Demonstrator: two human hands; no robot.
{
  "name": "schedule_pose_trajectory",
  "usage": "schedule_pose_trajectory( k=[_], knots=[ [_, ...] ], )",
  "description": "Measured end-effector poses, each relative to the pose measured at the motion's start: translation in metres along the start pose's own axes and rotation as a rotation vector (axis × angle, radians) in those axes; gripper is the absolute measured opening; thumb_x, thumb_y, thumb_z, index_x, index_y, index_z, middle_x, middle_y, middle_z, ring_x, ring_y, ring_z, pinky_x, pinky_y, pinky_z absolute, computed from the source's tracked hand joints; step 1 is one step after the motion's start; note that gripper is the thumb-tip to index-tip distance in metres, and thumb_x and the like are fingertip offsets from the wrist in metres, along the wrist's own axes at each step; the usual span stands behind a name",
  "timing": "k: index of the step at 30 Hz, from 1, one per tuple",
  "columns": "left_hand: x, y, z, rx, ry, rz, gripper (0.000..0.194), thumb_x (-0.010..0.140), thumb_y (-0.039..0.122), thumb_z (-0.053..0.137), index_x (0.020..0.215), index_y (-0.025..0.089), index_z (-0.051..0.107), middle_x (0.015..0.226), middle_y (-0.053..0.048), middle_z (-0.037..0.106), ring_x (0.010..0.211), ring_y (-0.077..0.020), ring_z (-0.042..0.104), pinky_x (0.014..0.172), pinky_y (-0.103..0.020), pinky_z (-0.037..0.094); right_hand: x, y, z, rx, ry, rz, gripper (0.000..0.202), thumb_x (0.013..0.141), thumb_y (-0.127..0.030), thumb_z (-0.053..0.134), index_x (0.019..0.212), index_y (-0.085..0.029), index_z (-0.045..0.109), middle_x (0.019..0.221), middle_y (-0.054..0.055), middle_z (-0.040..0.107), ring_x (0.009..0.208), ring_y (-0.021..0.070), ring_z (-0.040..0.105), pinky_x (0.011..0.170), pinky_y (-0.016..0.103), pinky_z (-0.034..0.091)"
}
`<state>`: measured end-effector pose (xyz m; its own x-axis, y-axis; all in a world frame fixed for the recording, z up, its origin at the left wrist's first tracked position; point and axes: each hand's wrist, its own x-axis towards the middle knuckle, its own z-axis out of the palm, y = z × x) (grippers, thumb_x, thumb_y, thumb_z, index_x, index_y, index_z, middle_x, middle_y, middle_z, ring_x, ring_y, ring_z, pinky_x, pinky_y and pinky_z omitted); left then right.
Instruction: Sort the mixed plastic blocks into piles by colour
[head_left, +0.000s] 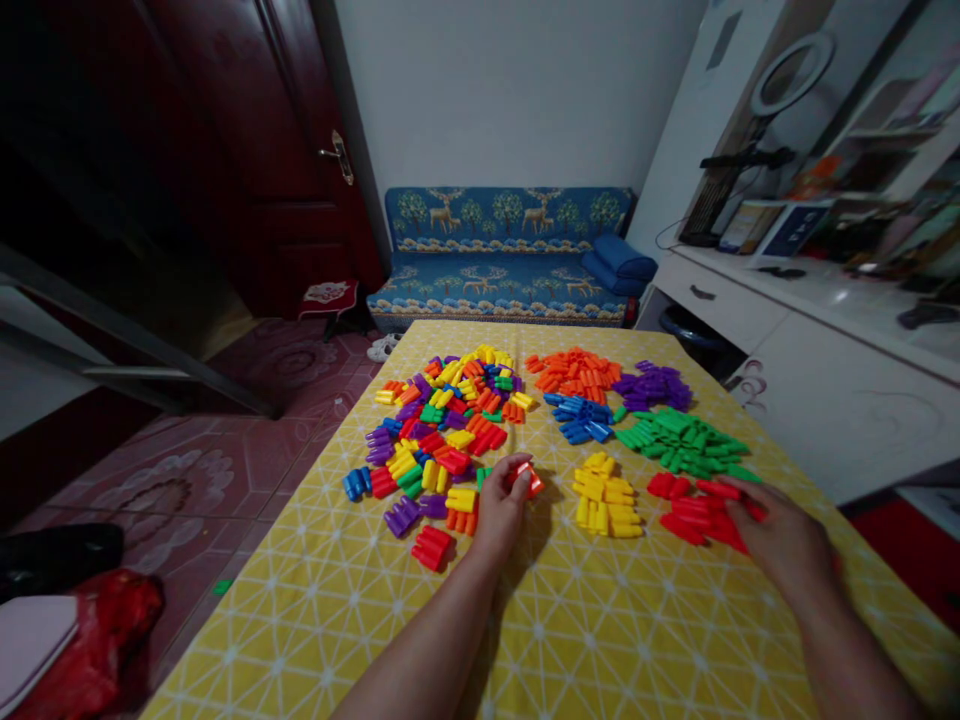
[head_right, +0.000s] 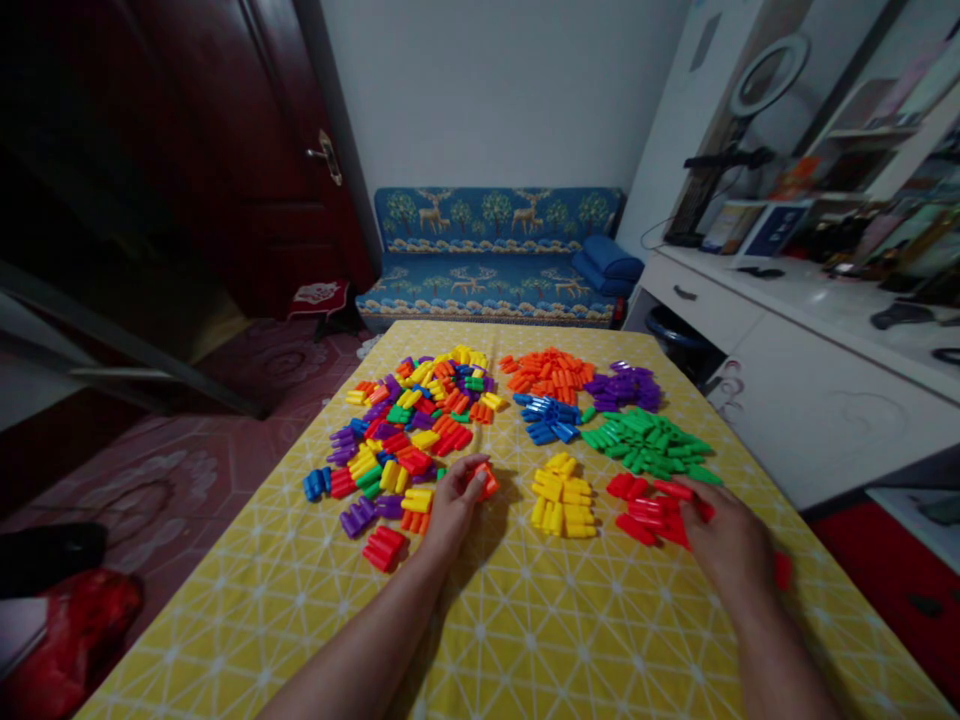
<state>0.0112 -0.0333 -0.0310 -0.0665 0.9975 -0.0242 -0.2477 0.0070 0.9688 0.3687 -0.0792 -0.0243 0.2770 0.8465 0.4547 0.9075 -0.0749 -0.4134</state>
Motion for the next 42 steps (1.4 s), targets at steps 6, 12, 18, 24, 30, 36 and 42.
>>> schedule_pose_trajectory(
  k=[6, 12, 18, 24, 30, 36, 42],
  knots=[
    [-0.002, 0.002, 0.0, -0.043, -0.017, -0.032, 0.03, 0.074, 0.035, 0.072, 0.099, 0.017, 0.071, 0.094, -0.008, 0.071, 0.091, -0.0204, 0.064, 0.081, -0.03, 0.05, -0.001, -0.021, 0.015, 0.066, -0.113, -0.034, 0.035, 0.08, -0.039, 0.05, 0.103, -0.023, 0.071, 0.107, 0.008, 0.071, 0.098, 0.0266, 0.065, 0.084, 0.039, 0.051],
    [-0.004, 0.004, 0.0, -0.047, -0.018, -0.027, 0.029, 0.074, 0.034, 0.072, 0.098, 0.017, 0.072, 0.094, -0.009, 0.071, 0.089, -0.0198, 0.064, 0.08, -0.03, 0.05, -0.009, -0.058, 0.032, -0.194, -0.099, -0.244, 0.039, 0.078, -0.053, 0.06, 0.109, -0.032, 0.071, 0.111, 0.008, 0.067, 0.102, 0.0295, 0.057, 0.085, 0.044, 0.046],
    [-0.004, 0.005, 0.0, -0.049, -0.021, -0.025, 0.031, 0.074, 0.036, 0.073, 0.098, 0.016, 0.072, 0.095, -0.009, 0.071, 0.088, -0.0199, 0.065, 0.078, -0.029, 0.051, -0.017, -0.049, 0.018, -0.199, -0.082, -0.3, 0.026, 0.081, -0.043, 0.055, 0.09, -0.03, 0.074, 0.101, 0.006, 0.069, 0.099, 0.0272, 0.056, 0.083, 0.043, 0.043],
    [-0.002, 0.002, 0.0, -0.024, -0.026, -0.012, 0.03, 0.074, 0.035, 0.073, 0.098, 0.017, 0.072, 0.095, -0.009, 0.071, 0.093, -0.0212, 0.064, 0.082, -0.031, 0.05, -0.015, -0.057, 0.018, -0.204, 0.019, -0.343, 0.025, 0.083, -0.042, 0.054, 0.081, -0.026, 0.074, 0.102, 0.005, 0.071, 0.102, 0.0284, 0.056, 0.091, 0.047, 0.04],
    [-0.002, 0.004, -0.001, -0.044, 0.006, -0.021, 0.029, 0.073, 0.031, 0.073, 0.098, 0.017, 0.073, 0.099, -0.009, 0.072, 0.095, -0.0216, 0.064, 0.084, -0.031, 0.049, -0.009, -0.077, 0.04, -0.221, -0.178, -0.48, 0.04, 0.087, -0.03, 0.047, 0.124, -0.029, 0.061, 0.134, 0.002, 0.059, 0.126, 0.0292, 0.045, 0.1, 0.053, 0.033],
    [-0.001, 0.004, 0.0, -0.174, 0.04, -0.041, 0.04, 0.068, 0.015, 0.069, 0.107, 0.019, 0.07, 0.11, -0.01, 0.07, 0.101, -0.0222, 0.064, 0.089, -0.032, 0.048, -0.008, -0.064, 0.032, -0.213, -0.129, -0.358, 0.025, 0.084, -0.036, 0.048, 0.084, -0.027, 0.072, 0.102, 0.004, 0.073, 0.096, 0.0281, 0.059, 0.09, 0.051, 0.038],
    [0.001, 0.001, 0.002, -0.195, 0.06, 0.003, 0.048, 0.064, 0.022, 0.078, 0.109, 0.017, 0.064, 0.102, -0.009, 0.069, 0.095, -0.019, 0.064, 0.083, -0.03, 0.049, -0.01, -0.117, 0.029, 0.195, -0.089, -0.221, 0.023, 0.083, -0.039, 0.053, 0.085, -0.024, 0.07, 0.096, 0.008, 0.072, 0.094, 0.0274, 0.061, 0.087, 0.044, 0.047]
  ],
)
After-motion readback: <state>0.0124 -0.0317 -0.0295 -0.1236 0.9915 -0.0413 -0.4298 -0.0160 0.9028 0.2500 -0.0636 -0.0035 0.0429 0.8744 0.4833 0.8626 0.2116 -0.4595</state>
